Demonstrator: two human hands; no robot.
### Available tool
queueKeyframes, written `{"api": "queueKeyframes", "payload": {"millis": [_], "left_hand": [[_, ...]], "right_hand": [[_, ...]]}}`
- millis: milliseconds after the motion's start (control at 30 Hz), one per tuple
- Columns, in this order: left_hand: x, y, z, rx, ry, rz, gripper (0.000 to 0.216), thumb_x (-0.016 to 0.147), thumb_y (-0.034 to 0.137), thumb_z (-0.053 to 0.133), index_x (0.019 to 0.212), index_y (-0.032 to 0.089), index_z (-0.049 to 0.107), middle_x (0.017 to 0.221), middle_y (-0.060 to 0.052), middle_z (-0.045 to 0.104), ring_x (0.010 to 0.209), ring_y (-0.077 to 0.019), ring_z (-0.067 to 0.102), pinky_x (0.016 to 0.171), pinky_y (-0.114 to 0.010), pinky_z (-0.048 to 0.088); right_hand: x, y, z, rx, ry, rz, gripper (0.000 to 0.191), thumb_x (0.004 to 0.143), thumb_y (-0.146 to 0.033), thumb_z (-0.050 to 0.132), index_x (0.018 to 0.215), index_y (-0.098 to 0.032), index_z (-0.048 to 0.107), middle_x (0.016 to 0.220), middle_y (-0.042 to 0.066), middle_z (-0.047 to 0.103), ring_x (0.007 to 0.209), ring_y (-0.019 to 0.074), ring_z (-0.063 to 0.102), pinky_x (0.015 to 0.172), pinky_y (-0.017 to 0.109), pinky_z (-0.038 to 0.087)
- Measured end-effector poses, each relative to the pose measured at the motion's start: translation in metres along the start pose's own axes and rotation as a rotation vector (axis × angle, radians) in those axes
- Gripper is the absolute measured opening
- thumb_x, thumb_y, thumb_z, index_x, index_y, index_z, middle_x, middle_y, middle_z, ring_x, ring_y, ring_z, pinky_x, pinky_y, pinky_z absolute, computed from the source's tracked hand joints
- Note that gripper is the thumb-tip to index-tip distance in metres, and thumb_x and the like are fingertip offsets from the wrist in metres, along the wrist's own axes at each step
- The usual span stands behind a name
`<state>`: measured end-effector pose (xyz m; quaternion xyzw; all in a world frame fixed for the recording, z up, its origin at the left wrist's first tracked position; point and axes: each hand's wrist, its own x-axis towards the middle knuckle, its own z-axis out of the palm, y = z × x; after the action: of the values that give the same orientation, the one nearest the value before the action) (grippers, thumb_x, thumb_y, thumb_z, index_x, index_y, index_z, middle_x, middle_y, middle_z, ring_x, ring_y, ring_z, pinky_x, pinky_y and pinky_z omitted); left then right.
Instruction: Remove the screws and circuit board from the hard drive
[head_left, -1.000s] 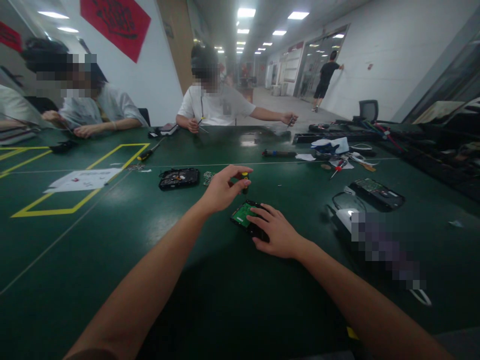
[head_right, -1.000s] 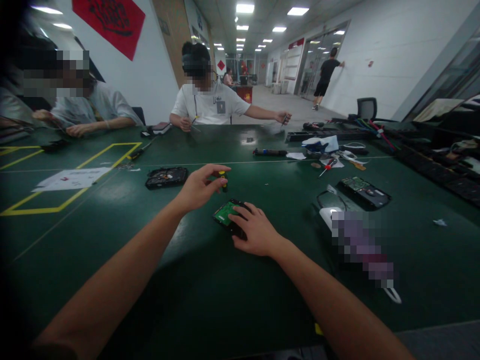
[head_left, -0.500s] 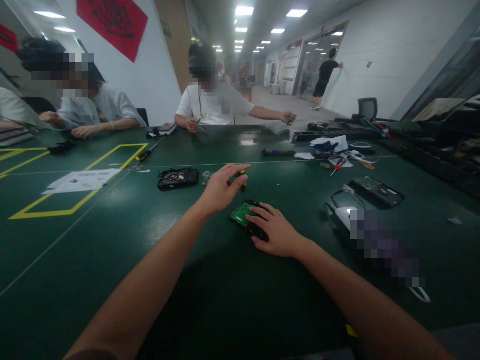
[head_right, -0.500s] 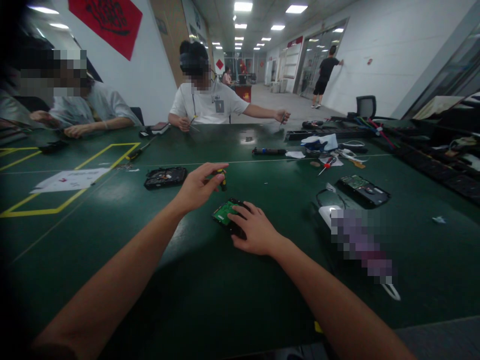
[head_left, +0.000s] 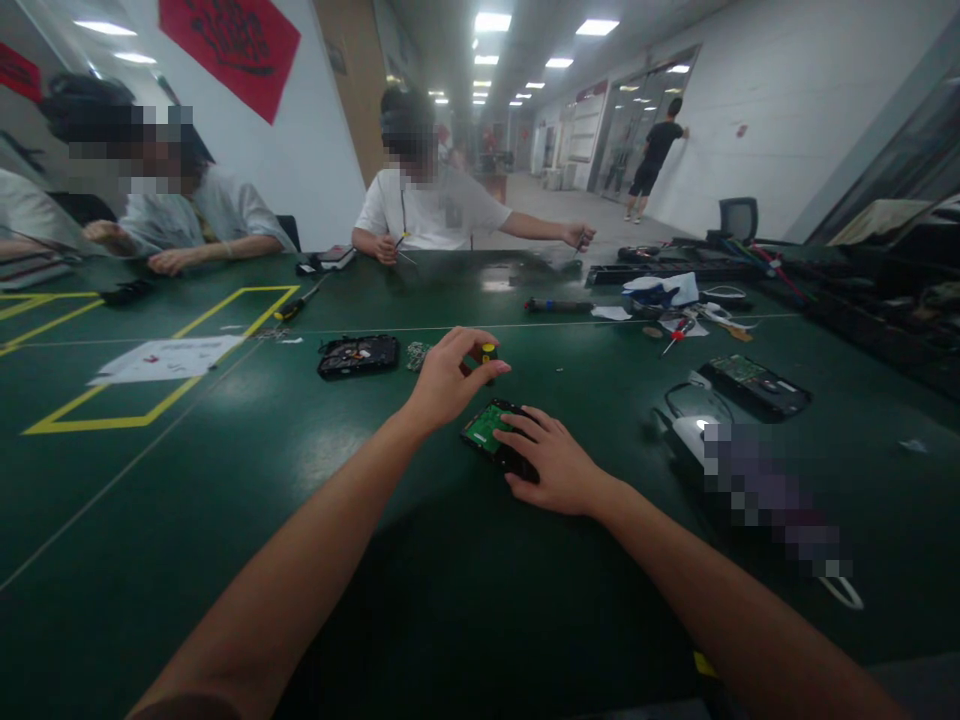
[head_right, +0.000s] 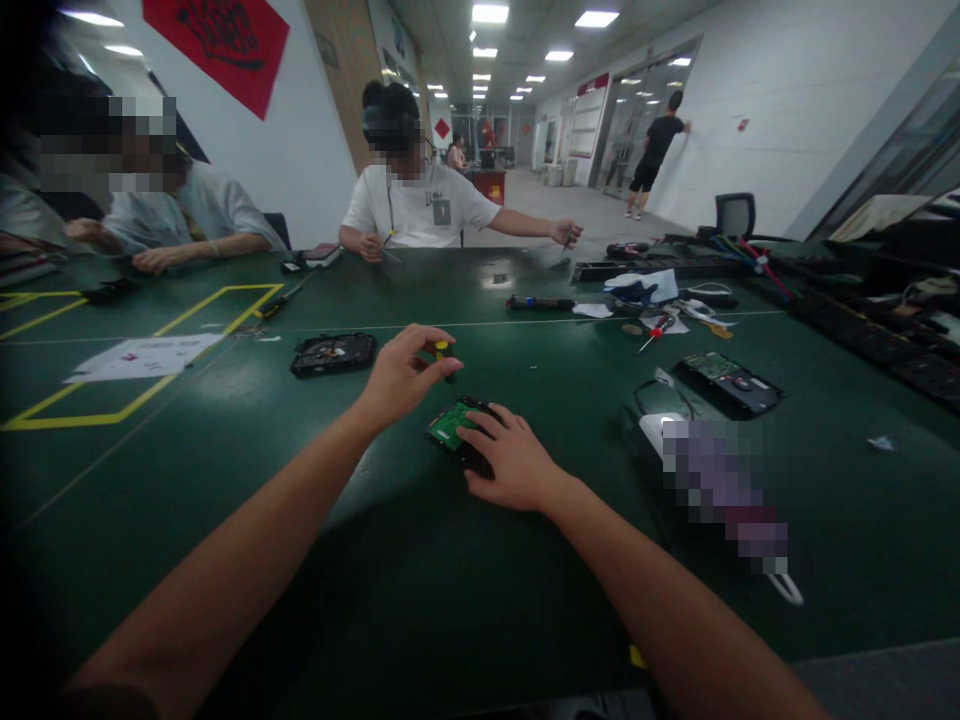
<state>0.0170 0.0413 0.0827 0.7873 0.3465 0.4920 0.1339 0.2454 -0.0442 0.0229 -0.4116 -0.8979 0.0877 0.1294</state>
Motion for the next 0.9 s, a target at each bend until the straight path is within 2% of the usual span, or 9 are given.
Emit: {"api": "queueKeyframes", "payload": {"millis": [67, 233, 400, 533, 633, 833, 900], "left_hand": [[-0.0001, -0.0015, -0.0005, -0.043, -0.022, -0.011, 0.025, 0.093, 0.033, 0.076, 0.114, 0.022, 0.071, 0.111, -0.006, 0.068, 0.095, -0.0171, 0.066, 0.063, -0.021, 0.057], [0.0001, -0.0060, -0.0024, -0.208, -0.156, -0.054, 0.039, 0.103, 0.026, 0.054, 0.142, 0.024, 0.061, 0.126, -0.009, 0.070, 0.098, -0.0174, 0.069, 0.066, -0.023, 0.062], [0.0010, -0.0081, -0.0047, -0.306, -0.232, -0.059, 0.042, 0.107, 0.028, 0.045, 0.147, 0.023, 0.058, 0.134, -0.010, 0.068, 0.100, -0.0180, 0.070, 0.066, -0.025, 0.064], [0.0015, -0.0087, -0.0069, -0.214, -0.181, -0.038, 0.038, 0.104, 0.031, 0.055, 0.140, 0.026, 0.065, 0.124, -0.010, 0.068, 0.091, -0.0163, 0.068, 0.064, -0.024, 0.062], [0.0015, -0.0071, -0.0076, -0.115, -0.137, -0.017, 0.036, 0.099, 0.032, 0.066, 0.135, 0.028, 0.069, 0.117, -0.009, 0.066, 0.095, -0.0179, 0.066, 0.067, -0.025, 0.062], [0.0018, -0.0043, -0.0061, -0.193, -0.231, -0.015, 0.050, 0.104, 0.025, 0.053, 0.153, 0.030, 0.052, 0.130, -0.010, 0.063, 0.095, -0.0166, 0.065, 0.069, -0.027, 0.063], [0.0022, -0.0038, -0.0062, -0.175, -0.223, -0.014, 0.048, 0.102, 0.025, 0.057, 0.150, 0.030, 0.056, 0.125, -0.009, 0.065, 0.095, -0.0170, 0.065, 0.067, -0.026, 0.062]], "right_hand": [[0.0000, 0.0005, 0.0011, -0.001, 0.001, -0.005, 0.067, 0.093, -0.049, 0.065, 0.155, -0.026, 0.051, 0.165, 0.010, 0.041, 0.155, 0.0438, 0.024, 0.121, 0.068, 0.029], [0.0004, 0.0010, 0.0026, -0.007, 0.009, -0.011, 0.066, 0.092, -0.048, 0.065, 0.154, -0.027, 0.052, 0.165, 0.010, 0.041, 0.154, 0.0437, 0.026, 0.119, 0.067, 0.031], [0.0004, 0.0011, 0.0024, -0.011, 0.016, -0.010, 0.066, 0.092, -0.047, 0.065, 0.153, -0.026, 0.053, 0.165, 0.011, 0.042, 0.154, 0.0437, 0.027, 0.119, 0.067, 0.032], [0.0004, 0.0011, 0.0016, -0.012, 0.012, -0.013, 0.066, 0.092, -0.048, 0.066, 0.153, -0.026, 0.053, 0.165, 0.011, 0.042, 0.154, 0.0436, 0.026, 0.119, 0.067, 0.031], [0.0003, 0.0007, 0.0011, -0.009, 0.009, -0.011, 0.066, 0.092, -0.048, 0.065, 0.153, -0.026, 0.053, 0.165, 0.011, 0.041, 0.154, 0.0435, 0.027, 0.119, 0.067, 0.031], [-0.0001, 0.0008, 0.0021, -0.016, 0.024, -0.014, 0.066, 0.091, -0.046, 0.067, 0.152, -0.026, 0.054, 0.164, 0.011, 0.043, 0.153, 0.0433, 0.028, 0.118, 0.066, 0.032], [-0.0004, 0.0014, 0.0025, -0.018, 0.022, -0.014, 0.065, 0.091, -0.046, 0.066, 0.152, -0.026, 0.054, 0.164, 0.011, 0.043, 0.153, 0.0432, 0.028, 0.119, 0.066, 0.032]]}}
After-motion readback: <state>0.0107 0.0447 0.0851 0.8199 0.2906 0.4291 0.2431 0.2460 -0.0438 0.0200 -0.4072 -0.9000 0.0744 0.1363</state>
